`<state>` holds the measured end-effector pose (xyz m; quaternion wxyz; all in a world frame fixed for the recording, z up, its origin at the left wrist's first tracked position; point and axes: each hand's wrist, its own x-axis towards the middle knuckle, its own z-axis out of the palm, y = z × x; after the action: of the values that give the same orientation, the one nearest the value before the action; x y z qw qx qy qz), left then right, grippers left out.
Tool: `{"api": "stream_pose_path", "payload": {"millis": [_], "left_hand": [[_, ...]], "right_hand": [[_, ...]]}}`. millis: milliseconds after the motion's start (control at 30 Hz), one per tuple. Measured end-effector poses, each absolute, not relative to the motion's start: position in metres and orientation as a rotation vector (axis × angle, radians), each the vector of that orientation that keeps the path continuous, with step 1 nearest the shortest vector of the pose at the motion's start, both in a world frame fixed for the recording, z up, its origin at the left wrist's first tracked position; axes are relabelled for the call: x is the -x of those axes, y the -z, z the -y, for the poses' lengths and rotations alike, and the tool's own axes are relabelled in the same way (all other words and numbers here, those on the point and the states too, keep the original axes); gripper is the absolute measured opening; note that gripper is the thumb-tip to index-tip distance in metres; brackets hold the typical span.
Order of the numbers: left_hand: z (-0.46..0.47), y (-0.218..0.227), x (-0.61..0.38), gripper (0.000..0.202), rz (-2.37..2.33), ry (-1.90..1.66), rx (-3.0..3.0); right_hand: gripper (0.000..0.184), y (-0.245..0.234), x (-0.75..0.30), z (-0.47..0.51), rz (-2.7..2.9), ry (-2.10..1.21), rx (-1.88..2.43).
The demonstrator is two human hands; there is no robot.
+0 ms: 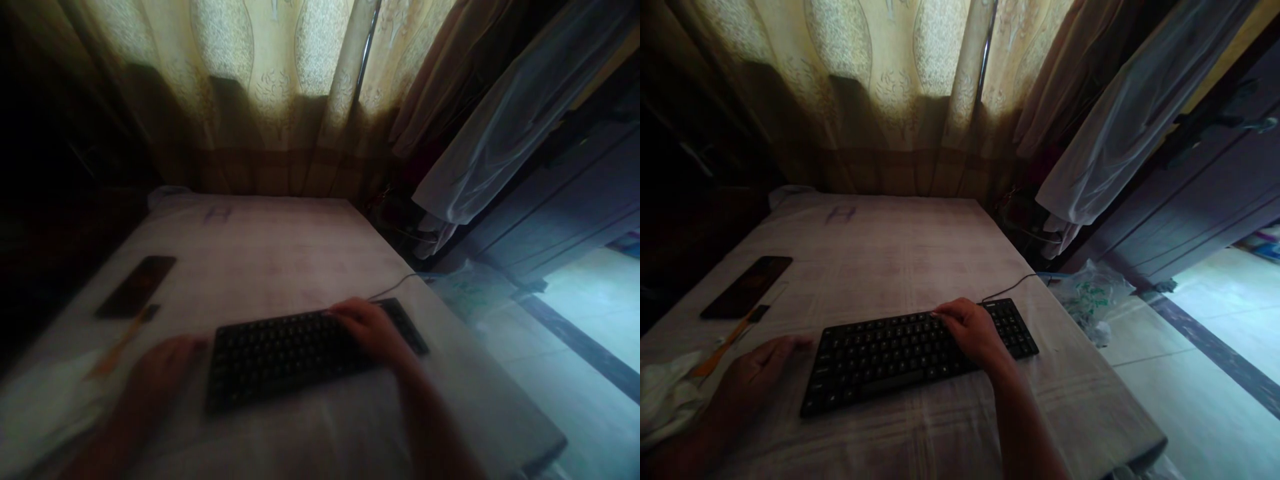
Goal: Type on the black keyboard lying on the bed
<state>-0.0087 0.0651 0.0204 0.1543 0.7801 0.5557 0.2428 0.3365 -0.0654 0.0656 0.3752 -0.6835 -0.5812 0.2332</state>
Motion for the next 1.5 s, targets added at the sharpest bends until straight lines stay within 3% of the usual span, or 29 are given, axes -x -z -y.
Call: {"api": "stream_pose_path", "payload": {"millis": [200, 667, 1067, 1500], "left_hand": [[-0.12, -0.022, -0.025, 0.042, -1.575, -0.895, -1.742], [-0.126, -0.01, -0.038, 0.037, -1.506, -0.811, -1.872], [-0.126, -0.014, -0.041, 0.036, -1.437, -0.84, -1.885], [-0.132, -0.01, -0.03, 0.04, -1.526, -0.992, -1.65]], "right_hand": [[0.012, -0.07, -0.337, 0.015, 1.566, -0.808, 1.873], [0.008, -0.069, -0.321, -0.03, 1.855, -1.039, 2.014], [0.003, -0.059, -0.289, -0.043, 1.973, -0.966, 1.837], [0.011, -0.058, -0.281, -0.042, 2.009, -0.938, 1.782]]}}
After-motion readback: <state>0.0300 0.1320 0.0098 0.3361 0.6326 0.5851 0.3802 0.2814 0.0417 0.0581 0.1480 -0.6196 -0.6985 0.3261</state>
